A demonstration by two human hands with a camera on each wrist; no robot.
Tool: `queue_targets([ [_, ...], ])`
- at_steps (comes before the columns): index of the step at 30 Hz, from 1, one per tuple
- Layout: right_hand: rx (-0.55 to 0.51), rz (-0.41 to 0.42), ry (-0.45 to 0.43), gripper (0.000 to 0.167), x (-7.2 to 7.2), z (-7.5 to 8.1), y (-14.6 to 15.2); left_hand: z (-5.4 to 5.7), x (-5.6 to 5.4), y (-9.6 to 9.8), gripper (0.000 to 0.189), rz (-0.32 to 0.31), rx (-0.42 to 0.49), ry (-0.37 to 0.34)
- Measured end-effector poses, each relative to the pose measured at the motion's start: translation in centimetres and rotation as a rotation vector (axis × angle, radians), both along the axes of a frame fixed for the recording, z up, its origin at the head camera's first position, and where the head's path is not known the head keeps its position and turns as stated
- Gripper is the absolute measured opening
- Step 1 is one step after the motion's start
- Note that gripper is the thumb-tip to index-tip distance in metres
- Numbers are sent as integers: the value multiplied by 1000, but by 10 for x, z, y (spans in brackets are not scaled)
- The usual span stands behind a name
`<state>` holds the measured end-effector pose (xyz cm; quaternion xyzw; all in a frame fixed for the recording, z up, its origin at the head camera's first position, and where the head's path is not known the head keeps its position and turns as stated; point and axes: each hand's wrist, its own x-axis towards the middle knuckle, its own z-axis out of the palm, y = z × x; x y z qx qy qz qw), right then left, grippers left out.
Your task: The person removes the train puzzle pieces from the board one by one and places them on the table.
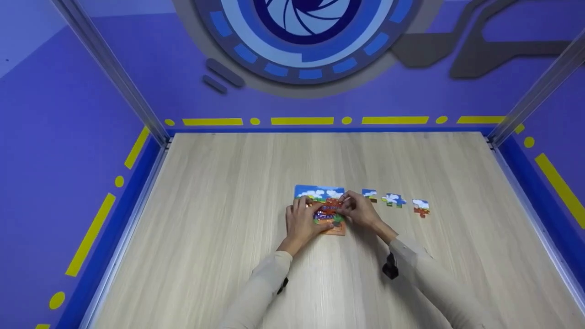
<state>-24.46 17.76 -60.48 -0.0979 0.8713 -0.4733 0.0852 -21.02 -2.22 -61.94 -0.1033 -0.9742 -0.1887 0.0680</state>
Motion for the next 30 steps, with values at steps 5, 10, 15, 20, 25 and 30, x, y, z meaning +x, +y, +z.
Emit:
queue_targets([
  [5, -25, 13, -1, 19, 0, 0, 2, 1, 0, 0, 69, -4, 9, 3],
  [10, -43, 19, -26, 19, 4, 4, 6, 1, -1, 0, 69, -4, -1, 0],
  [15, -36, 7, -57, 21, 8, 9, 12, -1, 0, 0, 69, -1, 6, -1],
  [20, -31, 11, -27, 21, 10, 15, 23, -2, 0, 1, 69, 9, 14, 25],
  [25, -36, 3, 5, 20, 14, 20, 41, -1, -1, 1, 70, 6, 21, 20],
  [30, -35, -10, 33, 22, 18, 26, 68, -1, -1, 1, 70, 7, 28, -12],
])
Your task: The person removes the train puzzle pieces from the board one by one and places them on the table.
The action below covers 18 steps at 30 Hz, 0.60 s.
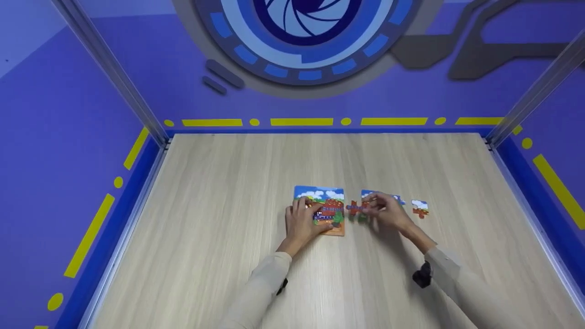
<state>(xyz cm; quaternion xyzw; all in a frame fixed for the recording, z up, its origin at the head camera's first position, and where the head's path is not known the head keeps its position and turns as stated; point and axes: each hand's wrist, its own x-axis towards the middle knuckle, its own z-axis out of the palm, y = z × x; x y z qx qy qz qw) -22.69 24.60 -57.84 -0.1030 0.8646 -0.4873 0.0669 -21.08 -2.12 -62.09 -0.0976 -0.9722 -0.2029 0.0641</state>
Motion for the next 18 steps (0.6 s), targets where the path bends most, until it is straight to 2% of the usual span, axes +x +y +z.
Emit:
queue_targets([
  [11, 29, -77, -7, 28, 11, 17, 77, -1, 3, 1, 70, -13, 17, 6],
  [18, 40, -146, -73, 38, 23, 26, 124, 0, 1, 0, 69, -19, 28, 22],
])
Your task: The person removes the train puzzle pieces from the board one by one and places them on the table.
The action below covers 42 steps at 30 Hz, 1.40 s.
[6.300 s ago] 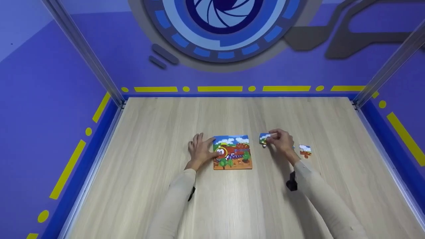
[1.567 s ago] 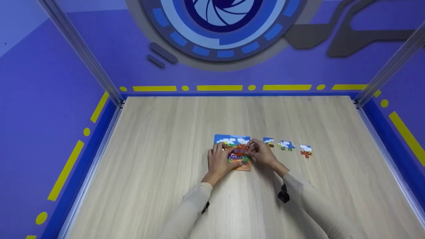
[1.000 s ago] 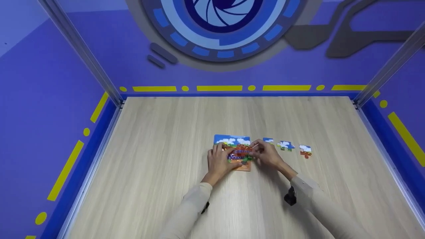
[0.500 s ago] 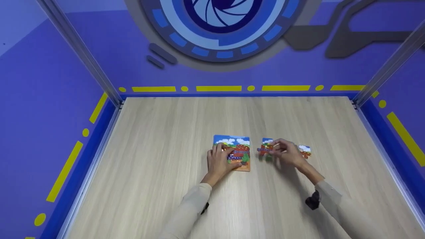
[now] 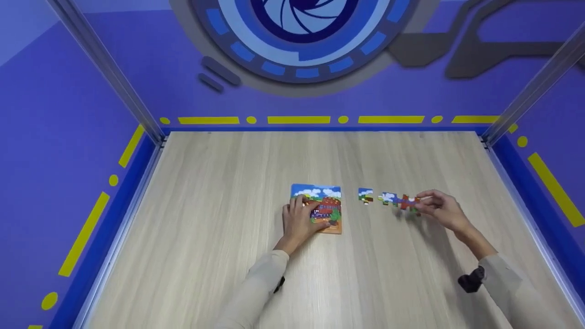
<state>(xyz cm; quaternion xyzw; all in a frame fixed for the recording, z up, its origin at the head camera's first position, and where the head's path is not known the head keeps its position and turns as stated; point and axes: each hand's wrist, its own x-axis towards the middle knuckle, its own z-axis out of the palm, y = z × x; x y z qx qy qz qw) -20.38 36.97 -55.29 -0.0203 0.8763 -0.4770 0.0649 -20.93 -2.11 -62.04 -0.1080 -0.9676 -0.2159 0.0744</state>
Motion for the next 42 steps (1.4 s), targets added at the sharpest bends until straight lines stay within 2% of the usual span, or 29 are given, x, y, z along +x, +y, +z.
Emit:
queue_targets([
  [7, -10, -26, -34, 41, 13, -5, 29, 0, -2, 1, 68, -7, 28, -9],
  [16, 43, 24, -121, 37, 22, -28, 35, 1, -1, -1, 67, -15, 28, -7],
  [25, 90, 39, -74, 30, 32, -36, 32, 0, 0, 2, 68, -12, 8, 4],
  [32, 137, -2, -63, 31, 30, -40, 27, 0, 0, 1, 69, -2, -2, -7],
  [42, 174, 4, -49, 29, 22, -35, 23, 0, 1, 0, 68, 5, 14, -25],
])
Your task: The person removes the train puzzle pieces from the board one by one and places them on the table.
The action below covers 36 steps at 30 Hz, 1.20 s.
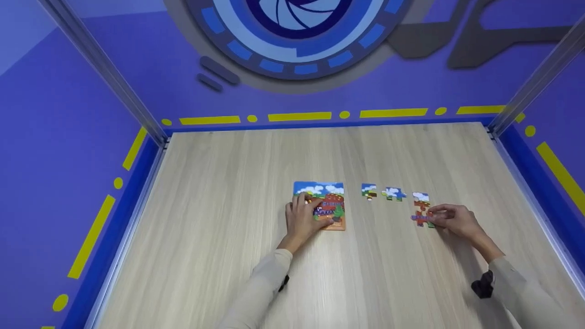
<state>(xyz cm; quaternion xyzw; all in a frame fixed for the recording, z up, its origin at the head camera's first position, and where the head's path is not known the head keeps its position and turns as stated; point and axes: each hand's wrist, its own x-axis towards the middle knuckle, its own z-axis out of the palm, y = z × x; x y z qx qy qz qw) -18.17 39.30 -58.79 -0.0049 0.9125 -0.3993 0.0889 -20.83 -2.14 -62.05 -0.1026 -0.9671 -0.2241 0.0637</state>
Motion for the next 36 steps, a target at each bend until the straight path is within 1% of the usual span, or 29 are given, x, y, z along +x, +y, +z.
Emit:
queue_targets([
  [4, 51, -43, 9, 29, -1, -2, -2, 0, 0, 0, 68, 4, -8, -8],
  [7, 75, -64, 32, 29, -1, -4, -4, 0, 0, 0, 68, 4, -14, -10],
  [13, 91, -55, 85, 26, 0, -4, -4, 0, 1, -1, 68, -1, 12, -10],
  [21, 91, -28, 94, 25, 2, -4, -4, 0, 0, 1, 67, -3, 13, -4],
  [24, 85, -37, 81, 26, 2, -3, -4, -1, 0, 1, 67, -7, 12, -3],
  [28, 59, -57, 43, 31, 0, 1, -5, -1, 1, 0, 67, -14, 19, -5],
  [31, 58, -54, 26, 35, -2, 8, -5, 0, 2, 1, 68, -19, 15, 1],
  [33, 58, -46, 29, 34, -4, 12, -9, 1, 1, 0, 68, -28, 19, -1],
  [36, 54, -10, 69, 31, -6, 14, -21, 5, 0, -5, 70, -45, 25, -21],
])
